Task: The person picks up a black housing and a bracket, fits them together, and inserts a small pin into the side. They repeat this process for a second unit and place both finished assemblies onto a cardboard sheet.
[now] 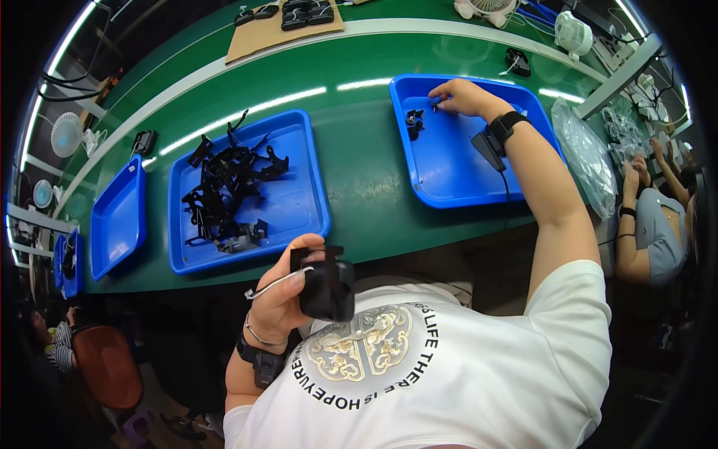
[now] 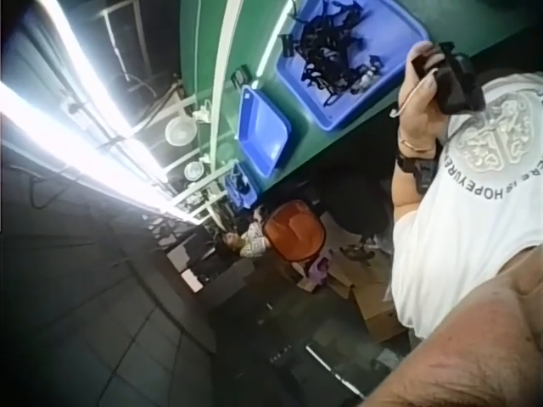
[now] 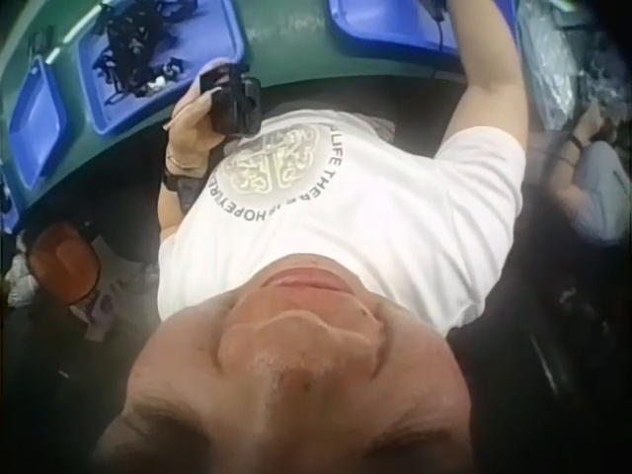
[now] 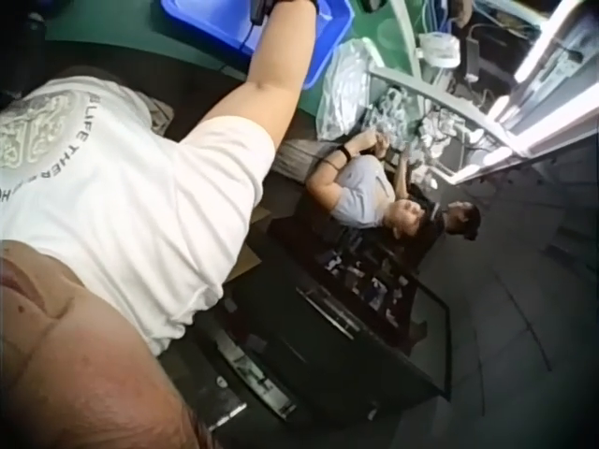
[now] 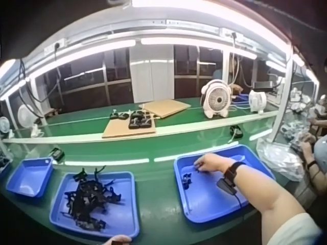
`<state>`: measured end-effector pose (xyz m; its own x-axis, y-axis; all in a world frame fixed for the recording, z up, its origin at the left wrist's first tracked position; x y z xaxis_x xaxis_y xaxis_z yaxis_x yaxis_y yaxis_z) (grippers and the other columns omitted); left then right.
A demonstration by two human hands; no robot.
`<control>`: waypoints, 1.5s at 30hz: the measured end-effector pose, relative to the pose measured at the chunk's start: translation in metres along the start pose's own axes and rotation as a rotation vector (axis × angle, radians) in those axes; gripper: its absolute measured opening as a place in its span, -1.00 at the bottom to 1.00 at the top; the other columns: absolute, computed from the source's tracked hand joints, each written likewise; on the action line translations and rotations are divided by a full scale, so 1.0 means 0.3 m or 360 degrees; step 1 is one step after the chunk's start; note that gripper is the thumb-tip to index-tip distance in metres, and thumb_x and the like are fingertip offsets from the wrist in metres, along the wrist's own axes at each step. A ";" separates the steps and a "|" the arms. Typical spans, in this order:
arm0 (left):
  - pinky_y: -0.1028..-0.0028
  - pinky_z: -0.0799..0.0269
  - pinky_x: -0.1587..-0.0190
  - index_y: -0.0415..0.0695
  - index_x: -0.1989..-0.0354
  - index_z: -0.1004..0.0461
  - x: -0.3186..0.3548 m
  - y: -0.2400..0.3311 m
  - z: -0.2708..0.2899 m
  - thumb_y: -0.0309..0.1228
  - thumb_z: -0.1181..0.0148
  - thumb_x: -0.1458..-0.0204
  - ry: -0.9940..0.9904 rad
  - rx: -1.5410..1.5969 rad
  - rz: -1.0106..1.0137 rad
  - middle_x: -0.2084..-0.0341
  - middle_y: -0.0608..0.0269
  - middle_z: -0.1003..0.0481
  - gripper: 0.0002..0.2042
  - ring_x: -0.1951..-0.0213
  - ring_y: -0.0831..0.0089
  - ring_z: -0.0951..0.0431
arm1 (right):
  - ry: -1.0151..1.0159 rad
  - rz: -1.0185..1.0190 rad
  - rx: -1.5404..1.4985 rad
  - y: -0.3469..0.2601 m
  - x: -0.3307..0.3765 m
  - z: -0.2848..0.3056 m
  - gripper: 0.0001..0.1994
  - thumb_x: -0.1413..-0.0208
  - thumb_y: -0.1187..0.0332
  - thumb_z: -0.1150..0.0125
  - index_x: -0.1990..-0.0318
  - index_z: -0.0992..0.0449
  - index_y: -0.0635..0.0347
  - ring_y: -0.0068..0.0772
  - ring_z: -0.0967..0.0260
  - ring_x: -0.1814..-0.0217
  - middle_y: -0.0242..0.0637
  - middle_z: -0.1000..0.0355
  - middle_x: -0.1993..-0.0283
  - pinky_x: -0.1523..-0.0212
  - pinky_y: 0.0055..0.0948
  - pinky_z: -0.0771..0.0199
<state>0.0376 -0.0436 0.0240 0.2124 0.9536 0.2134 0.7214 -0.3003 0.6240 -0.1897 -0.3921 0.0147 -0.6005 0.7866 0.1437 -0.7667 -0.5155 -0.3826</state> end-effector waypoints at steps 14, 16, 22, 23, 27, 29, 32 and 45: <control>0.33 -0.41 0.04 -0.23 -0.12 -0.09 0.036 0.038 0.074 -0.50 -0.03 0.03 0.0070 0.0104 -0.0185 0.10 0.01 -0.33 -0.51 0.08 0.25 -0.43 | 0.0331 0.0389 0.0166 -0.077 0.019 -0.002 -0.88 0.00 0.43 -0.14 0.33 -0.39 0.26 -0.37 -0.35 0.45 -0.21 -0.39 0.48 0.38 -0.48 -0.37; 0.30 -0.41 0.02 -0.21 -0.12 -0.09 0.046 0.063 0.093 -0.50 -0.05 0.02 0.0103 0.0135 -0.0230 0.10 0.03 -0.31 -0.51 0.05 0.24 -0.41 | 0.0398 0.0325 0.0107 -0.117 0.072 0.051 -0.87 0.01 0.45 -0.15 0.30 -0.40 0.25 -0.46 -0.35 0.43 -0.25 -0.38 0.47 0.38 -0.52 -0.36; 0.23 -0.46 0.09 -0.18 -0.12 -0.07 0.074 0.088 0.112 -0.56 -0.09 0.06 0.0119 0.0107 -0.0370 0.06 -0.02 -0.31 -0.48 0.05 0.22 -0.42 | 0.0426 0.0880 -0.0659 -0.558 0.367 0.082 -0.75 0.06 0.69 -0.09 0.18 -0.45 0.32 -0.50 -0.38 0.25 -0.21 -0.39 0.20 0.21 -0.62 -0.39; 0.22 -0.46 0.10 -0.18 -0.12 -0.07 0.074 0.091 0.117 -0.57 -0.10 0.07 0.0140 0.0067 -0.0391 0.05 -0.02 -0.30 -0.46 0.05 0.22 -0.42 | 0.0392 0.1106 -0.0609 -0.654 0.423 0.061 -0.73 0.10 0.75 -0.09 0.19 -0.45 0.34 -0.47 -0.40 0.24 -0.17 -0.40 0.18 0.20 -0.61 -0.40; 0.27 -0.43 0.05 -0.16 -0.11 -0.08 0.067 0.085 0.115 -0.60 -0.15 0.10 0.0322 -0.0057 -0.0423 0.06 0.01 -0.31 -0.44 0.04 0.24 -0.41 | 0.0213 0.1215 -0.0917 -0.852 0.515 -0.095 -0.71 0.21 0.76 -0.18 0.25 -0.46 0.35 -0.38 -0.45 0.27 -0.12 -0.43 0.18 0.33 -0.55 -0.45; 0.29 -0.41 0.03 -0.16 -0.11 -0.08 0.071 0.083 0.115 -0.60 -0.16 0.11 0.0341 -0.0094 -0.0457 0.07 0.03 -0.30 -0.43 0.03 0.26 -0.40 | 0.0252 0.1212 -0.0936 -0.882 0.510 -0.159 -0.71 0.21 0.73 -0.21 0.24 -0.47 0.34 -0.36 -0.45 0.28 -0.13 -0.44 0.19 0.34 -0.54 -0.45; 0.34 -0.38 -0.01 -0.14 -0.11 -0.09 0.082 0.084 0.127 -0.60 -0.18 0.11 0.0408 -0.0174 -0.0538 0.08 0.06 -0.29 -0.42 0.03 0.28 -0.39 | 0.0326 0.1256 -0.0934 -0.902 0.491 -0.211 -0.72 0.20 0.68 -0.25 0.24 -0.47 0.32 -0.33 -0.45 0.31 -0.14 -0.45 0.23 0.36 -0.53 -0.44; 0.49 -0.30 -0.02 -0.12 -0.14 -0.07 0.101 0.096 0.134 -0.56 -0.26 0.16 0.0537 -0.0698 -0.0698 0.13 0.18 -0.27 -0.34 0.08 0.46 -0.33 | 0.0489 0.1317 -0.0782 -0.942 0.473 -0.256 -0.82 0.14 0.49 -0.30 0.34 -0.47 0.28 -0.37 -0.33 0.46 -0.22 -0.37 0.47 0.47 -0.52 -0.31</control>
<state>0.0915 -0.0223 0.0182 -0.3045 0.9512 0.0500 0.3465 0.0617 0.9360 -0.0408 -0.1086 0.0730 -0.7638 0.3345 -0.5519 0.0842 -0.7963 -0.5991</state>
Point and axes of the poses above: each hand's wrist, its own x-axis away from the middle knuckle, its own z-axis out of the back of the hand, y = z × x, the point moved 6 cm from there along -x, towards the middle knuckle
